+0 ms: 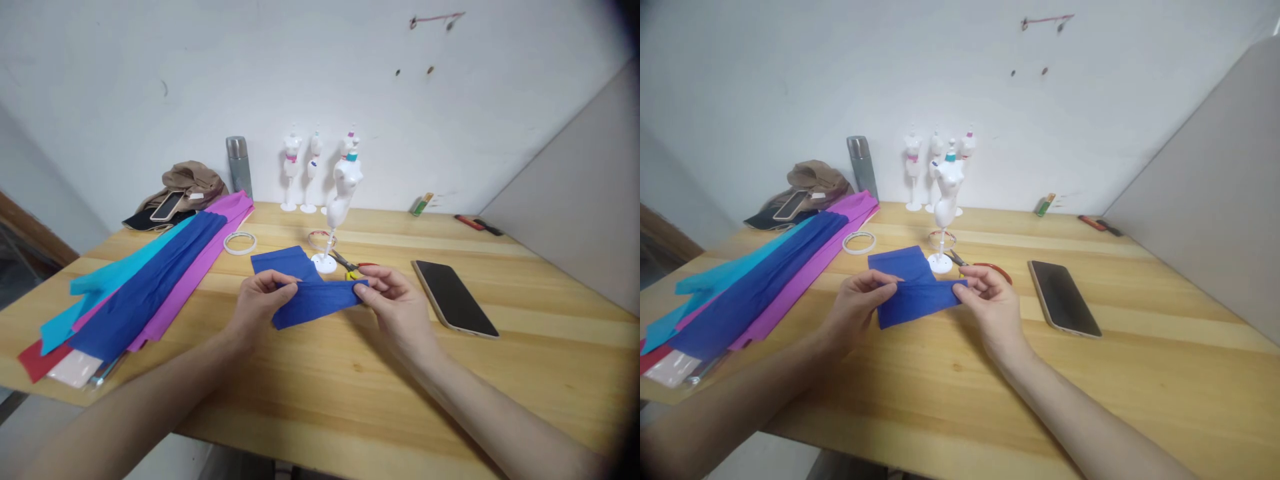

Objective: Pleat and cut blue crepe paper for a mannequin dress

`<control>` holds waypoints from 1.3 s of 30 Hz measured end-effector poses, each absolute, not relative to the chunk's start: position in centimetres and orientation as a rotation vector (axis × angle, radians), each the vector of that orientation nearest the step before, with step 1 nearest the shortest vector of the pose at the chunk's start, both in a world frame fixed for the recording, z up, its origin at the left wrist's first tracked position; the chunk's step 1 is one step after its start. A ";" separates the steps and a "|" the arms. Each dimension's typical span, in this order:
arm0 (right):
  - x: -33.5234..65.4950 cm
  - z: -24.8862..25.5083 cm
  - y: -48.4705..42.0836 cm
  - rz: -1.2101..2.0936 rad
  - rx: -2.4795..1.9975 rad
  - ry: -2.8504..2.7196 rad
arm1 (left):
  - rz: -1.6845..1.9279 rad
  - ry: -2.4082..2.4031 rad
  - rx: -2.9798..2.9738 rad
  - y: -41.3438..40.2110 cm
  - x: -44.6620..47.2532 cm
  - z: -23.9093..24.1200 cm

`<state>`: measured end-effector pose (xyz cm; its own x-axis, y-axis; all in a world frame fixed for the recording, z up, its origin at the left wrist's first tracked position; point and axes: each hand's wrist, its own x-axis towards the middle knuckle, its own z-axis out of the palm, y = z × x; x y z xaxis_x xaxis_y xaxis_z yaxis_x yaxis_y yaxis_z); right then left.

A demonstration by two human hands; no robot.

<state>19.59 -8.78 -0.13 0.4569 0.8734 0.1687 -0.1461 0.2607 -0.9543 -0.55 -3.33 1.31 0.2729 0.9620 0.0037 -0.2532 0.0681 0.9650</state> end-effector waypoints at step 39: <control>20.9 0.5 -8.7 0.716 -1.158 -1.058 | 1.092 0.961 1.754 -2.5 -1.1 2.0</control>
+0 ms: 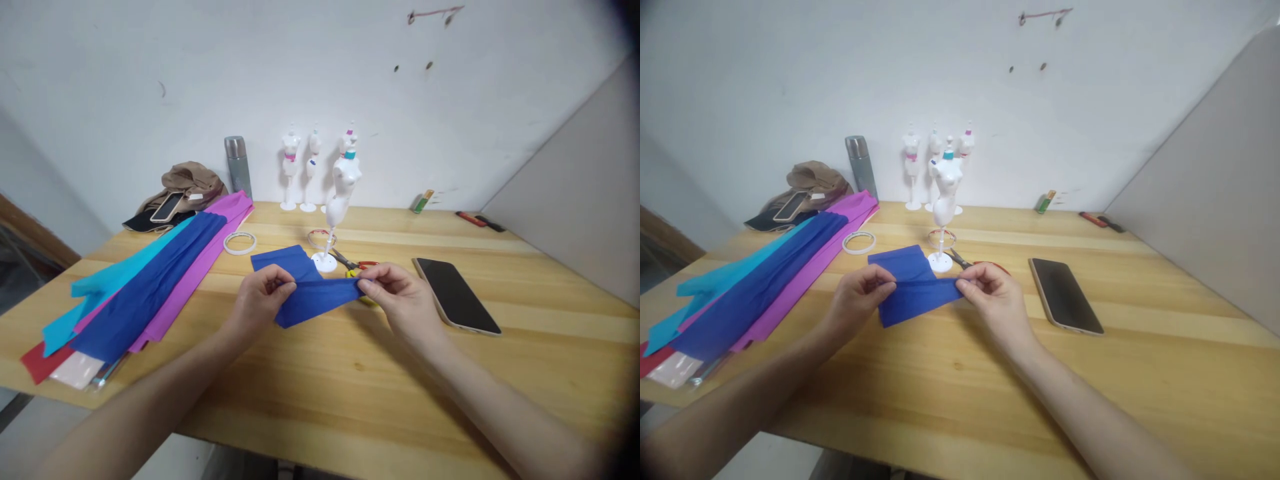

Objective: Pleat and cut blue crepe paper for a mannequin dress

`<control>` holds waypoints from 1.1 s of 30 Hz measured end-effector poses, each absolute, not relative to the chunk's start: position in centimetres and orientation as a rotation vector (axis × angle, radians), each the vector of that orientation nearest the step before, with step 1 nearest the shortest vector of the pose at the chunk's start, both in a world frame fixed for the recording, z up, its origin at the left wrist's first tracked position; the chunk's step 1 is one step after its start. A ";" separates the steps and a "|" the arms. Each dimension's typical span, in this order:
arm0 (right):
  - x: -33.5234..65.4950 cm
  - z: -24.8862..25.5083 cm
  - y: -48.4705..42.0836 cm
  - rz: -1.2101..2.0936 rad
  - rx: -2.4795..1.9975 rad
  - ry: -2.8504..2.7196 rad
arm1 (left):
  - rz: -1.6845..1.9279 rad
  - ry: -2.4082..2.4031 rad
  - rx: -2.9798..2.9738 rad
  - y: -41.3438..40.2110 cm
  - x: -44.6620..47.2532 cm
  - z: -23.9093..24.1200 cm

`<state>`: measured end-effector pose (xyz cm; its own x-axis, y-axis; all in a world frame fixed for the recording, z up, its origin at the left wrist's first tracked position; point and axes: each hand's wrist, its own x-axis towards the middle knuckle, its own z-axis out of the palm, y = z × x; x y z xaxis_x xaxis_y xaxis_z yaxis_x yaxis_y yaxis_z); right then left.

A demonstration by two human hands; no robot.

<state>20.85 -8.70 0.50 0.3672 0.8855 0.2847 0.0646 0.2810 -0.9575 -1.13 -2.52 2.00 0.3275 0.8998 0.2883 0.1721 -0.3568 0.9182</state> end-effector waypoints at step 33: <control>21.7 1.5 -8.5 0.707 -1.312 -1.266 | 0.904 0.899 1.668 -1.5 -1.6 2.5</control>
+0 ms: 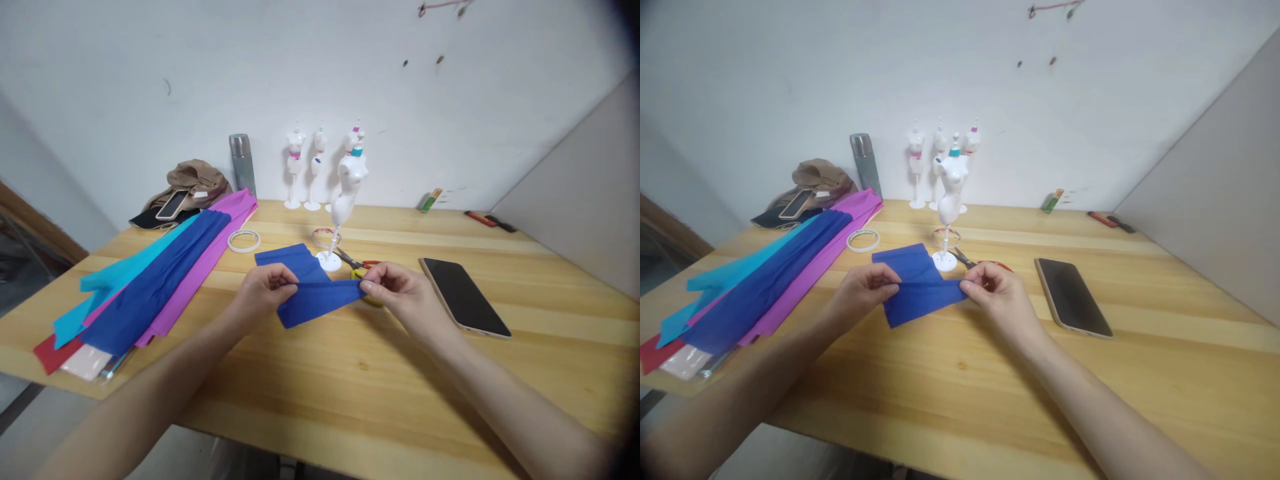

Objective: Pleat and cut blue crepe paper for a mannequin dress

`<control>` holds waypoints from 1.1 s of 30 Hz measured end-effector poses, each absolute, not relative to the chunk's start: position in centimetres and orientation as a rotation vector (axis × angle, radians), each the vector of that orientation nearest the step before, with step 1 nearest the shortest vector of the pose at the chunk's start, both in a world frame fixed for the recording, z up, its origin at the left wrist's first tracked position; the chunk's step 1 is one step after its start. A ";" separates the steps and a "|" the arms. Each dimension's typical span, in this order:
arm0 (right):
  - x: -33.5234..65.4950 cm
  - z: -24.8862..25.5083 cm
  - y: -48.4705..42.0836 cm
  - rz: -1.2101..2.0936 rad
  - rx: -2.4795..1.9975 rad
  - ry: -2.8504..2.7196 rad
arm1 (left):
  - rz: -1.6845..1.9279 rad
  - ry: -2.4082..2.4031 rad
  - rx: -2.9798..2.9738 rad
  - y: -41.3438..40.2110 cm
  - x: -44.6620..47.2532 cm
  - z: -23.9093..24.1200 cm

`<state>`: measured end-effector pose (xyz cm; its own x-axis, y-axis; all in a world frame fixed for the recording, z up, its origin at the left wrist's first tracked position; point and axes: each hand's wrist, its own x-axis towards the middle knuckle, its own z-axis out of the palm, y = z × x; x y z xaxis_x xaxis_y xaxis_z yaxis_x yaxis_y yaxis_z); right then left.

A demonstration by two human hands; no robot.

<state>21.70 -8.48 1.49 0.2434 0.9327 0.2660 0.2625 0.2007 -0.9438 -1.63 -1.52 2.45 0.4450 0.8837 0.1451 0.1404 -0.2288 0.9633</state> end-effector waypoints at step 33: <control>20.2 1.7 -9.3 1.034 -1.195 -0.967 | 1.034 0.951 1.258 -3.4 -1.1 3.9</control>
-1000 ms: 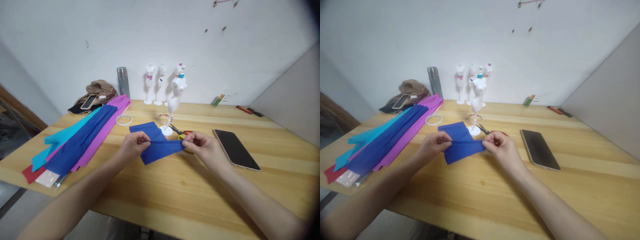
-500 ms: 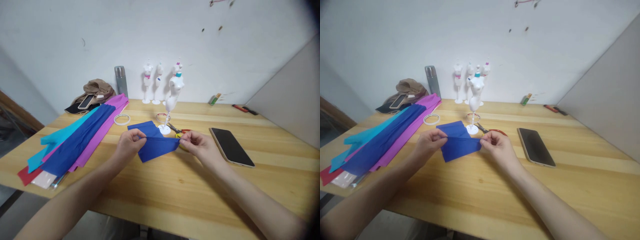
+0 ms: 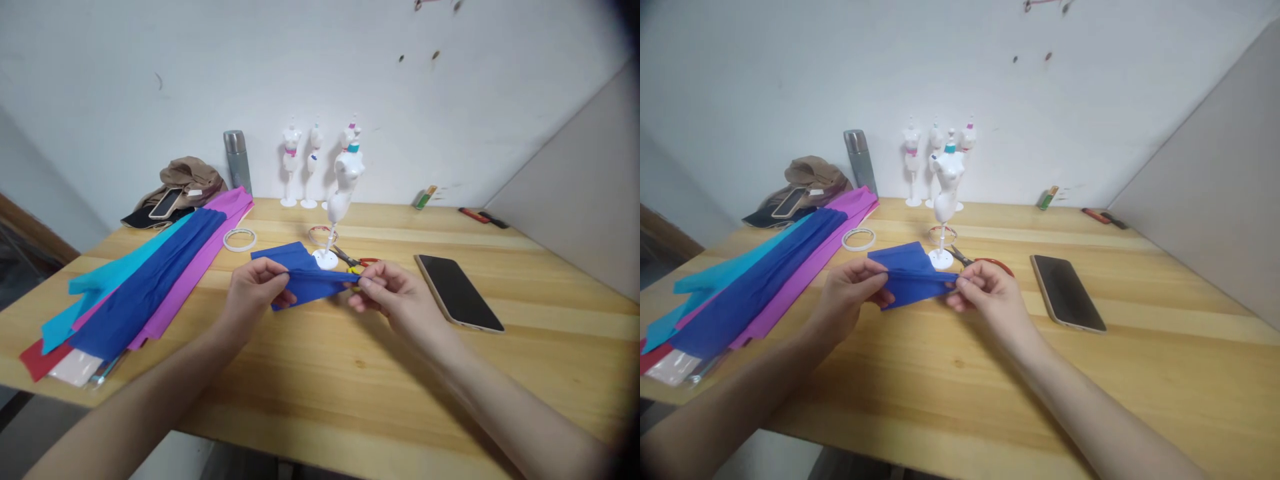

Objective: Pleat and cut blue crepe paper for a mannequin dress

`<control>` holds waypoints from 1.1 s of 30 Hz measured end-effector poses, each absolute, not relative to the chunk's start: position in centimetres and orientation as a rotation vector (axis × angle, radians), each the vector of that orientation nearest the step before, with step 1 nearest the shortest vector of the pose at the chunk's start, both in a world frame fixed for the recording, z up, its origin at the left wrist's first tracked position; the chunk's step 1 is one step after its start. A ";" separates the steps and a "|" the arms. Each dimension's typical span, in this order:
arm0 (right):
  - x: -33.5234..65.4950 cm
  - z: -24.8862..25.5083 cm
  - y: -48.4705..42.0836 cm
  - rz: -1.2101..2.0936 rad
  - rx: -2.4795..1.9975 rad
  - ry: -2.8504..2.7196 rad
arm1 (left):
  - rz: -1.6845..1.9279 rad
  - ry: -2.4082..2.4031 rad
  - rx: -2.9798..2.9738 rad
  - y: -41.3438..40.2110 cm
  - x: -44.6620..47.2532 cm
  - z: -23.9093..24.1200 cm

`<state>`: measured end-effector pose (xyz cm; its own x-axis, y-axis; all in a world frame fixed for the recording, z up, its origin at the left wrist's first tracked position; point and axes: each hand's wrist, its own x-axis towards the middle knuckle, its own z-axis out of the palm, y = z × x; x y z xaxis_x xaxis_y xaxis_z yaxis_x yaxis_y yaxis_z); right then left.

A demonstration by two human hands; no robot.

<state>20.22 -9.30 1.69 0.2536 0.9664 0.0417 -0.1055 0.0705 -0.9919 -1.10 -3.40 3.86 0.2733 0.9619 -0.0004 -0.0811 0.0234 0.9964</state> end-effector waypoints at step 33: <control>20.9 0.7 -9.5 0.643 -1.057 -1.002 | 1.179 0.879 1.218 -3.9 -1.1 3.9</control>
